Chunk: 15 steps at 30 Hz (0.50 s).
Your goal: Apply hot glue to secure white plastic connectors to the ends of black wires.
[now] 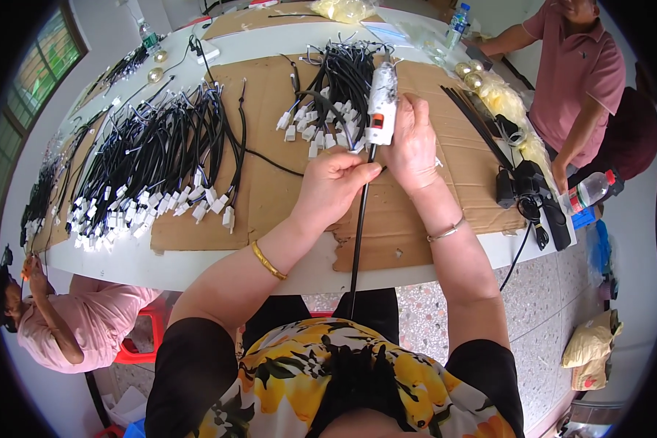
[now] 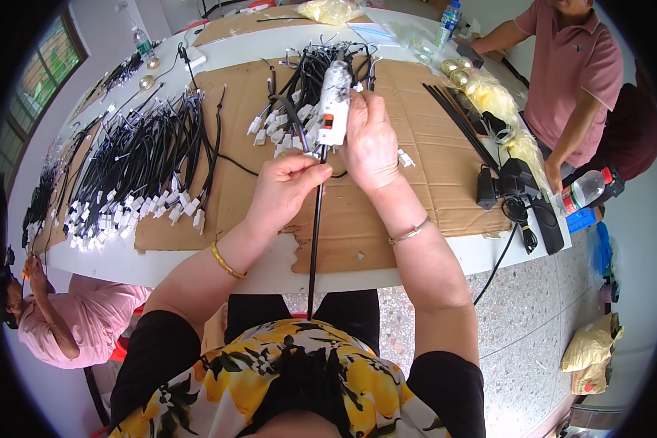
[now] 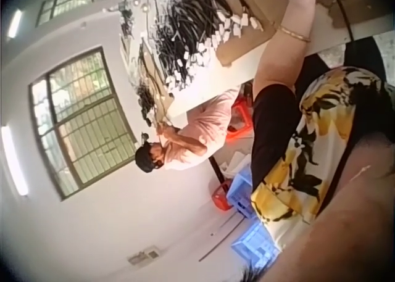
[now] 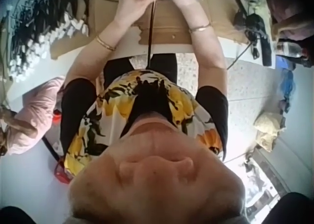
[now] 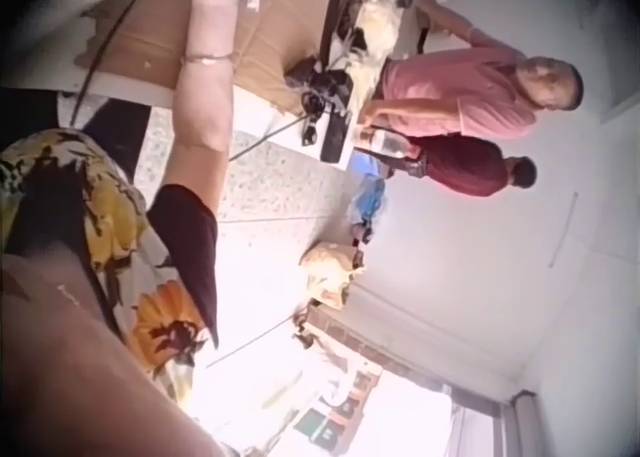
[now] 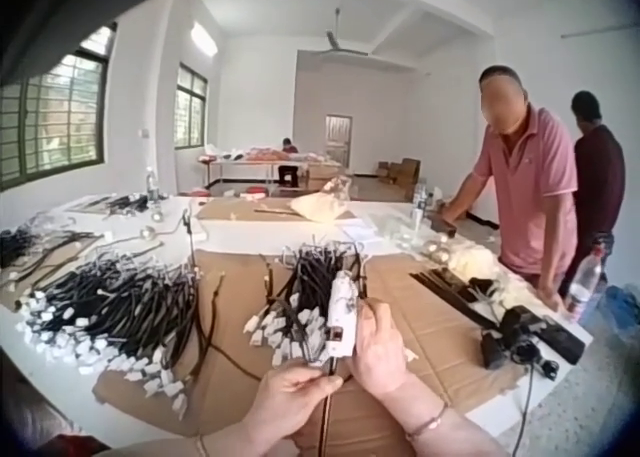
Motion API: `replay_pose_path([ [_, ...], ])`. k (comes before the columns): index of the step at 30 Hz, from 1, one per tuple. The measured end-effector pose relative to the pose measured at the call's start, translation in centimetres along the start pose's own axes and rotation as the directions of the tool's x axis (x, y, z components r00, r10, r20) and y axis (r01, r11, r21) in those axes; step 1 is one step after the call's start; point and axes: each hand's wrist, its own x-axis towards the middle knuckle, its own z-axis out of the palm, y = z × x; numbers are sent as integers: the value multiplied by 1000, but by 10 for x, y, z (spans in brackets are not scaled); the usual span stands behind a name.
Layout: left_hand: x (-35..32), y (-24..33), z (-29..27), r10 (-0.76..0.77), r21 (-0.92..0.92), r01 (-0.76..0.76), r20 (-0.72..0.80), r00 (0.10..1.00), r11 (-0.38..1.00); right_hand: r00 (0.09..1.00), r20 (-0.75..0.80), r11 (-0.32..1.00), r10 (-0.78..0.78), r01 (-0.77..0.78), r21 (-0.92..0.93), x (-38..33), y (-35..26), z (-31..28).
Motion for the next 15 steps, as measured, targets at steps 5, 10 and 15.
replay_pose_path([
  [5,2,16,2,196,-15,-195,72,978,981,999,14,994,42,-43,96,11,4,-13],
  [10,10,14,-18,317,195,-341,146,937,920,991,54,985,120,-125,115,19,26,-21],
  [15,21,9,-29,240,153,-241,24,970,958,663,609,480,436,-743,466,15,38,-40],
])
